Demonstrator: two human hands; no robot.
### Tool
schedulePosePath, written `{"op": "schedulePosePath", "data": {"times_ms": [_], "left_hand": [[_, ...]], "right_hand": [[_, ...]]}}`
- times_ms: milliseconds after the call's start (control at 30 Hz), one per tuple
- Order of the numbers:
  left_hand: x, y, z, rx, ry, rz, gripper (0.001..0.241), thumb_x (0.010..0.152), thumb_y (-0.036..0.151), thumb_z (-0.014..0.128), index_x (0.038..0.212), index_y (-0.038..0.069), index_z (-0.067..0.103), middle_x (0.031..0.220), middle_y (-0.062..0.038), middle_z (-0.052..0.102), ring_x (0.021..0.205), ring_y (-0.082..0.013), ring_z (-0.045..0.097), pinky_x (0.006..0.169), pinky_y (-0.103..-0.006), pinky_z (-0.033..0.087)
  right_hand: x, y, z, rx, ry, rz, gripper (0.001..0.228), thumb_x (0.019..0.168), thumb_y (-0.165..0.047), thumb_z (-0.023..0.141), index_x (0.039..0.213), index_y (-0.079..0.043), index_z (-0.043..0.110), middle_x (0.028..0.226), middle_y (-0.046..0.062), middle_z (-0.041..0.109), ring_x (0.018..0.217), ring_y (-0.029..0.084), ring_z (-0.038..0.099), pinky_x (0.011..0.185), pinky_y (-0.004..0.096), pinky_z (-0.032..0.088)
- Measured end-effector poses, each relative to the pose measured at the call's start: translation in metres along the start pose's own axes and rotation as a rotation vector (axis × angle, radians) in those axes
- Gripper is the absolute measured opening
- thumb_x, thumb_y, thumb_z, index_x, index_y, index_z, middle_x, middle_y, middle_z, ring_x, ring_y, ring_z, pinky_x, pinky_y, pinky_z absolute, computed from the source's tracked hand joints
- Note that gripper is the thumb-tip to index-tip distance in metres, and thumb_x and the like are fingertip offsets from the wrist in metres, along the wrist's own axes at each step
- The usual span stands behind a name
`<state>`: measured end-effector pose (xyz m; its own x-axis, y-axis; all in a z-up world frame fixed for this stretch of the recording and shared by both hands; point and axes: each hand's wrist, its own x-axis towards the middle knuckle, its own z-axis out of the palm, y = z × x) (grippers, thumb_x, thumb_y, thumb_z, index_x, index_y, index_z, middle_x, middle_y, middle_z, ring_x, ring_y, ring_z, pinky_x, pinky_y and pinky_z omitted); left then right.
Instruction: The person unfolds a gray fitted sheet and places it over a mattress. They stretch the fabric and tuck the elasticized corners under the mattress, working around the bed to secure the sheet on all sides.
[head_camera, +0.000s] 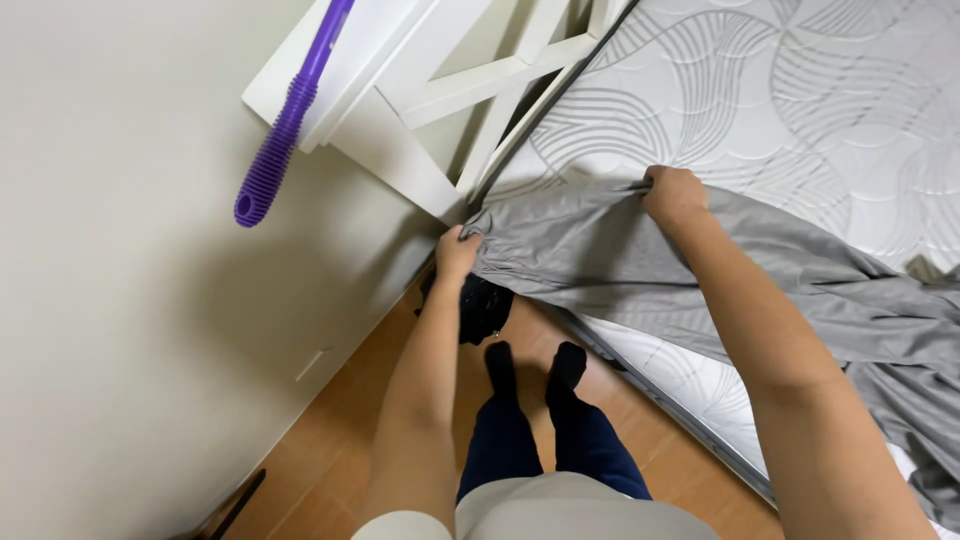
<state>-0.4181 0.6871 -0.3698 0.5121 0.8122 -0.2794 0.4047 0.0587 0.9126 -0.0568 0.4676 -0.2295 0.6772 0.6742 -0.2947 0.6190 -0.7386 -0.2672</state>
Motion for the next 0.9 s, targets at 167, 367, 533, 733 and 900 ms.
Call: {"op": "schedulePosePath", "data": {"times_ms": [167,367,533,733,900], "left_hand": [[-0.01,-0.005,0.022,0.587,0.368,0.136,0.033,0.075,0.027,0.083,0.094,0.001,0.076,0.085,-0.022,0.071,0.086,-0.0403,0.067,0.074,-0.0452,0.053],[0.036,-0.092,0.034,-0.353,0.133,-0.612,0.039,0.09,0.024,0.065,0.122,0.003,0.062,0.115,-0.02,0.068,0.105,-0.0411,0.072,0.084,-0.0521,0.059],[0.054,-0.086,0.029,-0.935,0.108,-0.629,0.05,0.1,0.017,0.058,0.146,0.005,0.043,0.141,-0.014,0.053,0.126,-0.0317,0.053,0.088,-0.0619,0.057],[0.045,-0.032,0.014,-0.409,0.007,-0.429,0.039,0.099,0.018,0.055,0.137,0.012,0.053,0.137,-0.01,0.059,0.116,-0.0292,0.057,0.087,-0.0456,0.05],[0.041,-0.039,0.033,-0.472,-0.216,-0.327,0.04,0.109,0.033,0.05,0.124,-0.003,0.058,0.132,-0.024,0.069,0.117,-0.0332,0.067,0.085,-0.0397,0.055]], "right_hand": [[0.001,-0.043,0.042,0.162,-0.226,-0.028,0.044,0.075,-0.034,0.084,0.107,-0.007,0.073,0.099,0.021,0.076,0.096,0.037,0.071,0.087,0.045,0.055],[0.012,-0.075,0.103,0.377,-0.022,-0.144,0.037,0.081,-0.029,0.08,0.102,0.0,0.072,0.097,0.024,0.073,0.091,0.042,0.069,0.081,0.049,0.054],[0.033,-0.122,0.132,0.382,0.226,-0.193,0.023,0.09,-0.018,0.073,0.103,0.0,0.068,0.1,0.024,0.071,0.095,0.044,0.067,0.085,0.051,0.053],[0.036,-0.172,0.093,0.571,0.338,-0.245,0.041,0.102,-0.022,0.073,0.139,-0.01,0.061,0.115,0.02,0.071,0.09,0.04,0.065,0.103,0.049,0.051],[0.015,-0.11,0.165,0.62,0.046,-0.252,0.092,0.083,-0.031,0.075,0.164,-0.023,0.031,0.14,0.022,0.059,0.131,0.04,0.056,0.112,0.05,0.042]]}}
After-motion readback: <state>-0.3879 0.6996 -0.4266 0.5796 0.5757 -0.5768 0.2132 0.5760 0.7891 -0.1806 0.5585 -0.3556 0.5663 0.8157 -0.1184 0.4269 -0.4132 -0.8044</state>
